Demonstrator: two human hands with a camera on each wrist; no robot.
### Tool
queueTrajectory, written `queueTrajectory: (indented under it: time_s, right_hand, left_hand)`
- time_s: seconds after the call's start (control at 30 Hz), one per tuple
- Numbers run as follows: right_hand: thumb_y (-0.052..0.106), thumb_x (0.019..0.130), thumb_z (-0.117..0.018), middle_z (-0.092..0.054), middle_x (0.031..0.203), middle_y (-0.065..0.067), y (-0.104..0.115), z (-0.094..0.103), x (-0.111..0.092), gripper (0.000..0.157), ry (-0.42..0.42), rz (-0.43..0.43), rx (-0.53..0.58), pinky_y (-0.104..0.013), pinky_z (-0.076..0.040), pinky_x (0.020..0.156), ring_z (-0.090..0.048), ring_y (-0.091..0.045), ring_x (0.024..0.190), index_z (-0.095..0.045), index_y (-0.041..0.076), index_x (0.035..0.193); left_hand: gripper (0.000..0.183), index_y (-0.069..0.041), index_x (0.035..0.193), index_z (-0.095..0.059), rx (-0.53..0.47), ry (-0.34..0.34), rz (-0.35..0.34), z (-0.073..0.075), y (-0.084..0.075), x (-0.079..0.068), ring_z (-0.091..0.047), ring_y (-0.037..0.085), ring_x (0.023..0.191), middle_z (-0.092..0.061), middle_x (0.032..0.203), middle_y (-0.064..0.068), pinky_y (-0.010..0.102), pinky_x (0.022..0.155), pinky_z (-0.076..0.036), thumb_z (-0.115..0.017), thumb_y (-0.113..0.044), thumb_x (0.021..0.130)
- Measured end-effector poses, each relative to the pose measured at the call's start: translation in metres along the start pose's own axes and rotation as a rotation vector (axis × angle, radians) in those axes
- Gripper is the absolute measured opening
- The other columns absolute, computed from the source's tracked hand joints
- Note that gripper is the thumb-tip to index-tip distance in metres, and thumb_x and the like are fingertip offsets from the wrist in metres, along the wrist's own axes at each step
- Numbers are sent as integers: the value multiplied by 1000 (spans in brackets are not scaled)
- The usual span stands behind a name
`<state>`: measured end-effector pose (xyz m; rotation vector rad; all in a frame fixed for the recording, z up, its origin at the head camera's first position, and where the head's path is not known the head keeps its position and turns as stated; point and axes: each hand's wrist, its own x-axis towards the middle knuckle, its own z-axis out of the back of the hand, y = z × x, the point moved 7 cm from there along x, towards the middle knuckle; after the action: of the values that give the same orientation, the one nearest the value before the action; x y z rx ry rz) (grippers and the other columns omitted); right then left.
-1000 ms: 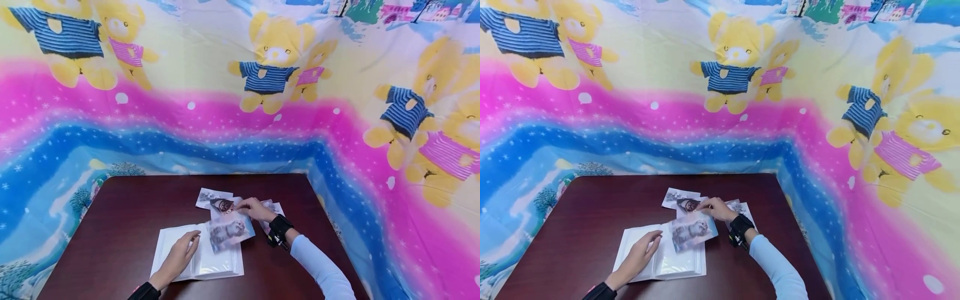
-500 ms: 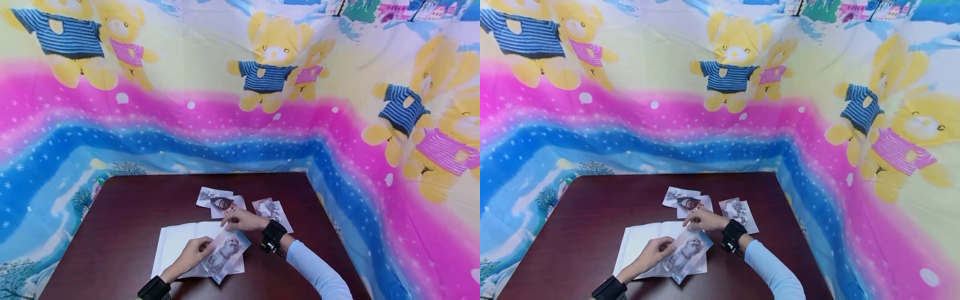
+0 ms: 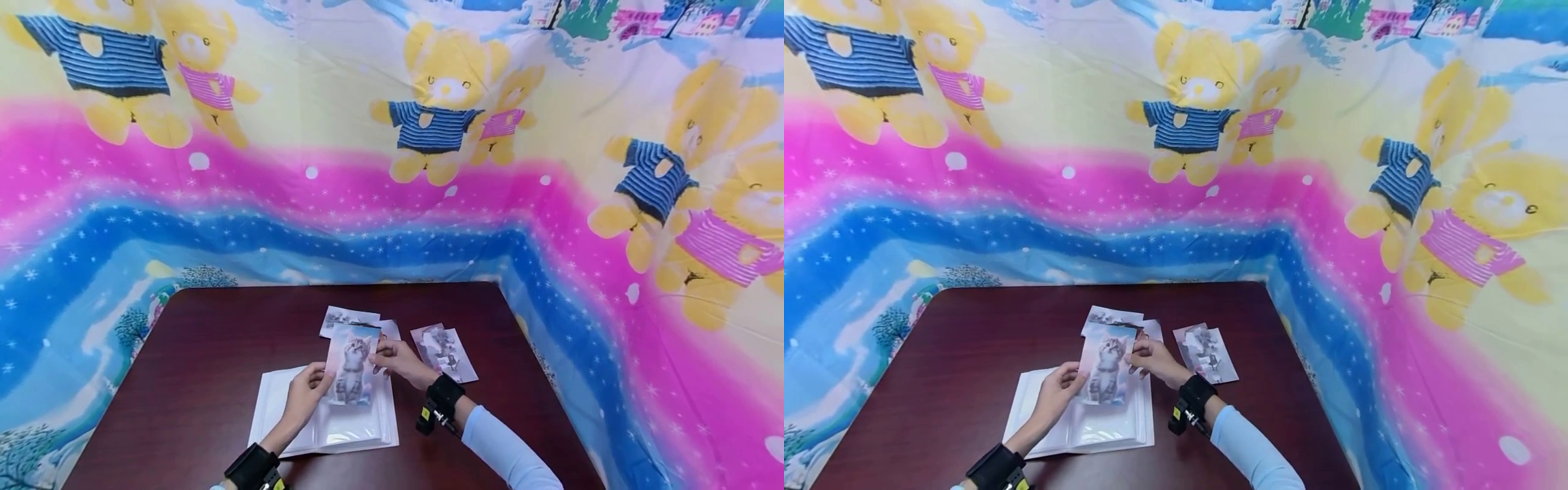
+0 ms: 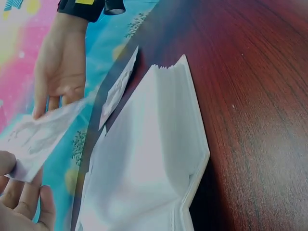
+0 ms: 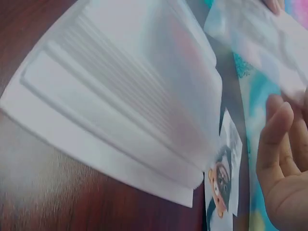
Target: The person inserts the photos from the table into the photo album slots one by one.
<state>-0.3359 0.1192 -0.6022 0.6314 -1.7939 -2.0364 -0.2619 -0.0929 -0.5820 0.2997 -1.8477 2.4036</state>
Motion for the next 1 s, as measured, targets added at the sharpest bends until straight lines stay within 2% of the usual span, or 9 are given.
queueTrajectory:
  time_s: [0.1,0.2,0.27,0.43,0.53,0.63,0.73,0.8,1.0]
  right_hand:
    - [10,98,-62,-68,86,-12,-1,1,5,22,-48,25,4,-41,-55,68,-65,-30,79,-59,-11,106]
    - [7,98,-61,-66,86,-12,0,9,10,21,-121,38,11,-52,-55,72,-62,-20,74,-58,-11,107]
    - [5,99,-59,-65,89,-15,1,16,14,20,-164,45,24,-62,-52,77,-61,-22,74,-55,-12,109]
    - [1,100,-56,-63,93,-16,3,28,26,18,-233,47,51,-65,-48,85,-63,-26,78,-52,-11,112]
    - [0,100,-54,-60,93,-15,2,31,36,16,-264,42,65,-63,-49,87,-63,-28,79,-50,-11,111]
    - [-3,100,-52,-58,94,-22,2,28,44,15,-278,52,60,-65,-47,88,-61,-42,82,-48,-13,111]
    - [-4,101,-50,-56,94,-30,0,23,52,8,-266,66,52,-66,-47,87,-56,-58,88,-46,-10,106]
    - [-3,101,-49,-56,94,-33,-1,19,54,4,-259,87,35,-65,-49,84,-56,-61,90,-46,-6,103]
    - [5,102,-53,-54,78,-18,-10,19,62,13,-287,140,22,-48,-58,71,-66,-39,75,-43,4,93]
  left_hand:
    - [19,3,108,-67,62,8,-2,-3,3,0,-69,24,79,-71,89,13,28,70,-56,-68,-9,93]
    - [17,-1,108,-66,189,-16,-31,-2,9,-5,-67,22,79,-69,92,9,31,71,-54,-66,-10,95]
    - [15,-3,106,-66,303,-26,-89,-3,12,-11,-64,21,80,-68,91,6,32,71,-52,-68,-8,93]
    - [23,-5,101,-67,579,41,-381,-20,16,-25,-61,29,94,-65,99,9,44,76,-50,-78,-4,81]
    - [31,-5,104,-65,677,115,-556,-34,18,-28,-59,39,110,-65,112,18,53,86,-50,-81,-8,77]
    - [38,-3,109,-65,738,202,-658,-45,21,-25,-53,47,121,-59,124,30,60,96,-44,-82,-13,77]
    - [40,-2,115,-65,787,288,-685,-51,25,-22,-48,50,125,-52,131,36,61,101,-39,-79,-19,82]
    - [40,-2,118,-66,816,335,-679,-53,27,-20,-46,50,127,-50,134,37,61,103,-37,-76,-22,85]
    - [37,-4,119,-66,874,395,-652,-55,31,-18,-47,47,128,-51,136,33,61,106,-35,-70,-27,91]
